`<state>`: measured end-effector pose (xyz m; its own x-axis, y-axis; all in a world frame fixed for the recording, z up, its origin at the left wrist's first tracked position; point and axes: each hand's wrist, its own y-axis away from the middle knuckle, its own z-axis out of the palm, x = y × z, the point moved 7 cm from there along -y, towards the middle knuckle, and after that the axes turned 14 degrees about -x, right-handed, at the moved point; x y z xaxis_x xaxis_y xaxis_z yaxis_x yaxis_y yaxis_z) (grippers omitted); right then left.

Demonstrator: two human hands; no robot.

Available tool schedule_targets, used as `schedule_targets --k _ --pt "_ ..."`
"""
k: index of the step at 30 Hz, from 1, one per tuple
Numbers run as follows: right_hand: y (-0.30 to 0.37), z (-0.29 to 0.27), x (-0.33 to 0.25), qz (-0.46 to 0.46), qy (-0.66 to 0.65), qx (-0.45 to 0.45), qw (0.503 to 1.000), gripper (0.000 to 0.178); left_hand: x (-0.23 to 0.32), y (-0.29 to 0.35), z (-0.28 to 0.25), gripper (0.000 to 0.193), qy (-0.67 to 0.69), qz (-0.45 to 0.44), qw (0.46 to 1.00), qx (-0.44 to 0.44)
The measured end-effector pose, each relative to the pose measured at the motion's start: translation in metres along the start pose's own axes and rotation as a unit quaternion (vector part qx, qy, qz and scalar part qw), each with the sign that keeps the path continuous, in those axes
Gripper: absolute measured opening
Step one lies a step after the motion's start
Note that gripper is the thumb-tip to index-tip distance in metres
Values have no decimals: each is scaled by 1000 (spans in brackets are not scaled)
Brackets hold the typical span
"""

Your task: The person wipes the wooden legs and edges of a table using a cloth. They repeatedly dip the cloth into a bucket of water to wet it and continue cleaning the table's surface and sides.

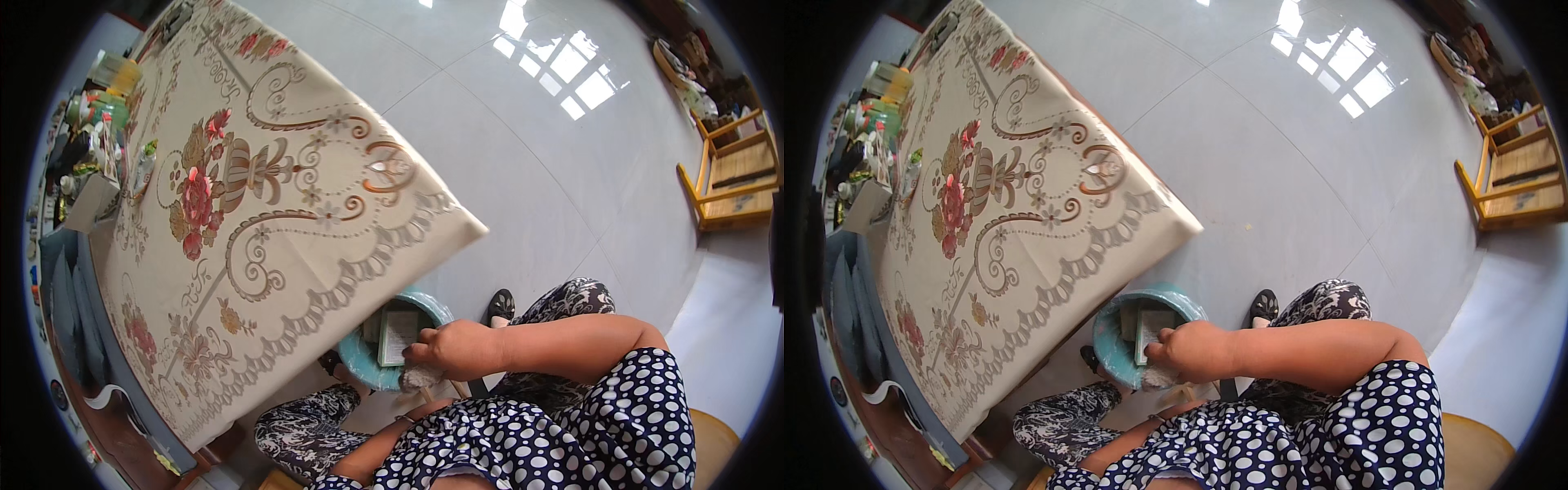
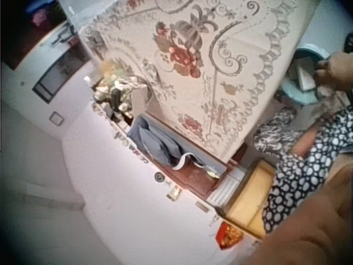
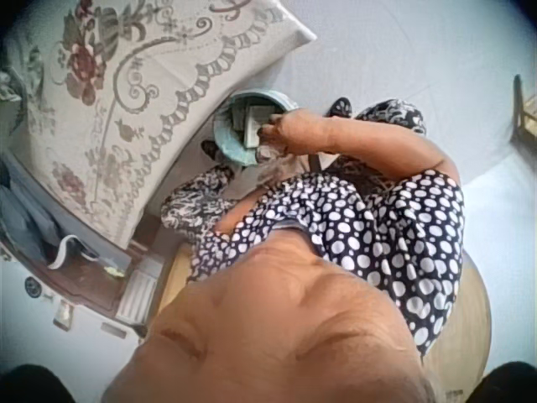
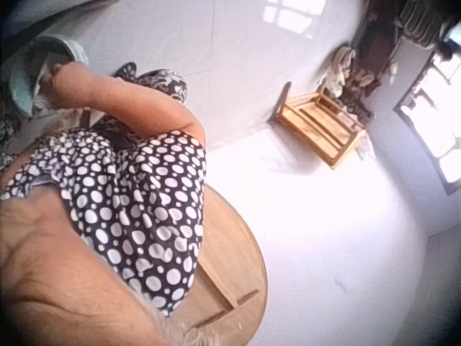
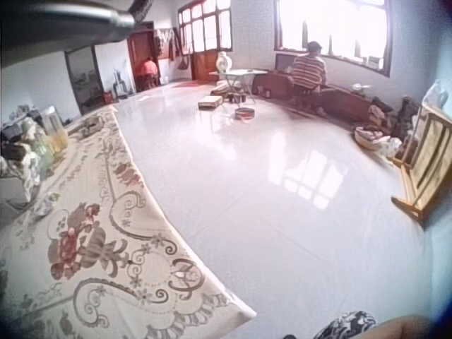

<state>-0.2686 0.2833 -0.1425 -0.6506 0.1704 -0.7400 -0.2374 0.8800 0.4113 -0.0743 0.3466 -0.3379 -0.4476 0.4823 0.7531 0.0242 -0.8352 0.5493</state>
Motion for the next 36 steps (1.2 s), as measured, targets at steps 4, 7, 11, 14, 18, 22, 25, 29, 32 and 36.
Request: schedule_targets --k 4,7,11,14,18,22,25,29,32,36 --pt "-11 -12 21 19 30 -44 998 55 6 2 -12 30 2 11 1000 -3" --pt "-24 -29 44 -29 44 -23 998 53 11 3 -17 30 -6 8 1000 10" --pt "-38 -53 45 28 87 -113 989 57 17 -2 -25 30 -23 2 999 45" --pt "-28 -53 29 -18 128 -61 990 60 23 -5 -30 30 -39 -4 996 74" --pt "-10 -49 22 -32 78 -11 996 69 32 2 -41 29 -43 0 986 159" --pt "19 -57 43 138 69 23 988 65 57 49 -50 28 -13 93 938 334" --pt "44 -79 40 238 30 27 970 61 86 125 -44 25 93 182 865 458" --pt "67 -93 61 174 172 149 958 33 168 256 -11 19 -148 198 607 756" --pt "63 -85 58 187 269 129 936 25 189 336 20 31 -363 20 312 878" --pt "53 -71 49 183 314 130 922 24 181 418 1 38 -322 -55 160 931"
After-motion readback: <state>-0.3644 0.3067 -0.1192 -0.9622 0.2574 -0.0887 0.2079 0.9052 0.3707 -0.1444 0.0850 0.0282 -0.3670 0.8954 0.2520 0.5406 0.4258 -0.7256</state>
